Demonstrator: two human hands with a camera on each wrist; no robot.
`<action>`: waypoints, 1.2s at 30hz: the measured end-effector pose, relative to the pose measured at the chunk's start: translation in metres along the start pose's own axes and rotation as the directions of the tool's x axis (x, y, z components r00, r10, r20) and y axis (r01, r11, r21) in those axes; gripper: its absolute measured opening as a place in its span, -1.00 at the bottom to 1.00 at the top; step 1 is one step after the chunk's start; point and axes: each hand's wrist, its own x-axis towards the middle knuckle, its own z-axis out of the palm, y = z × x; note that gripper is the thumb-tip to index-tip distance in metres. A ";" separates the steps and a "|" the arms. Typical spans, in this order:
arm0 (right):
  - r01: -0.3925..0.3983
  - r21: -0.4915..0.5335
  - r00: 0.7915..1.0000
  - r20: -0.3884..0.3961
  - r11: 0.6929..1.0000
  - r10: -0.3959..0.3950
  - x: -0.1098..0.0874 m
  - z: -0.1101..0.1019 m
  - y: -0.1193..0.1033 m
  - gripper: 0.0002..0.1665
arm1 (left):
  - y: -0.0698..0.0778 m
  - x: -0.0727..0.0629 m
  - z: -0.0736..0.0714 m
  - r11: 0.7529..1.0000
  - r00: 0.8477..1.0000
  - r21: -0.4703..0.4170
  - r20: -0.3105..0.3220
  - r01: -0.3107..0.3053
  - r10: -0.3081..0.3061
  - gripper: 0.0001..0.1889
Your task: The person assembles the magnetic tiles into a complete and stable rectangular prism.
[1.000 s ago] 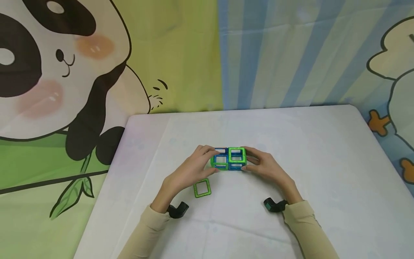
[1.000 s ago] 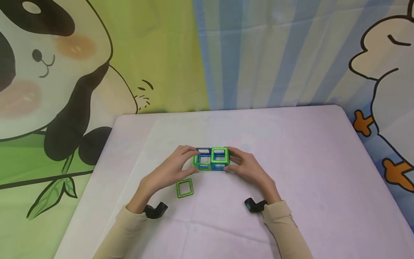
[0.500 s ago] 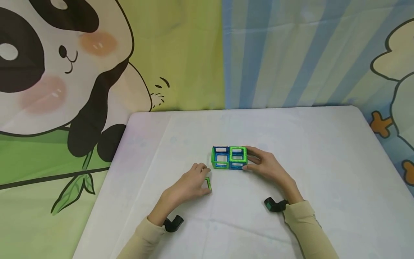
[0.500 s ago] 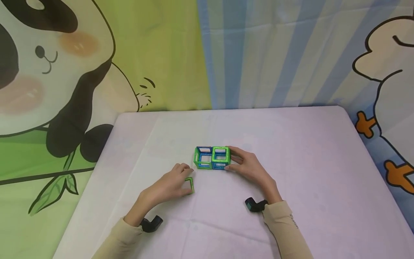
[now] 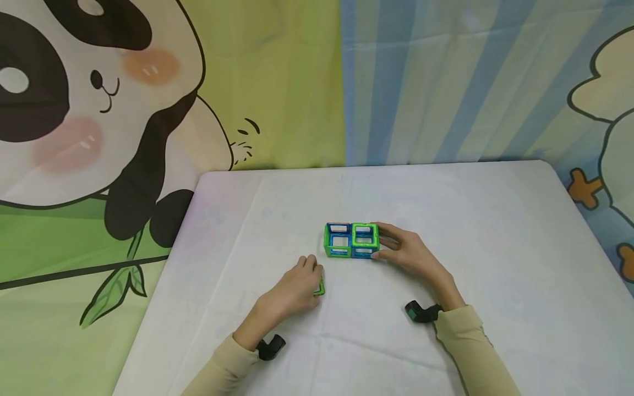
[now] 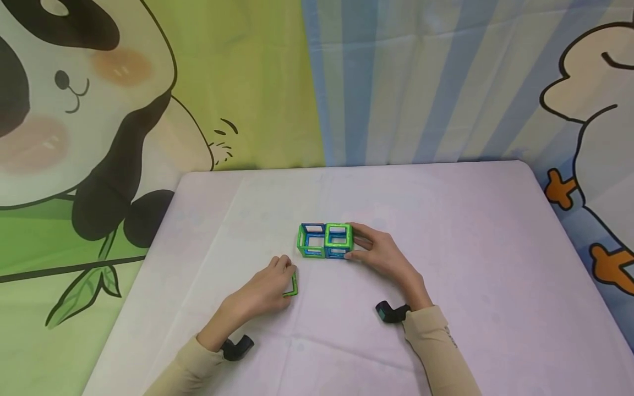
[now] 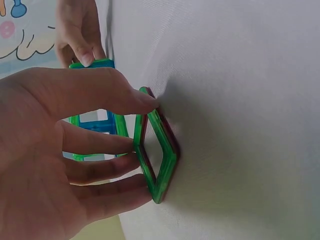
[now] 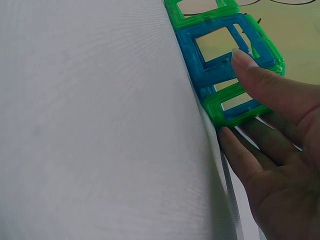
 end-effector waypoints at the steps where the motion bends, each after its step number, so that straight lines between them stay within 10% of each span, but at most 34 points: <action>1: -0.001 0.004 1.000 0.000 1.000 0.001 0.000 0.000 0.000 -0.07 | 0.000 0.000 0.000 1.000 1.000 -0.002 -0.004 -0.001 0.001 -0.54; 23: -0.006 -0.004 1.000 -0.005 1.000 0.006 0.000 0.000 0.002 -0.05 | -0.003 -0.003 0.009 0.999 0.993 0.027 -0.105 -0.044 0.046 -0.64; 36: 0.021 -0.016 1.000 -0.001 1.000 -0.021 0.000 -0.001 0.004 -0.07 | -0.006 -0.003 0.001 0.992 0.991 -0.120 -0.134 -0.039 0.023 -0.42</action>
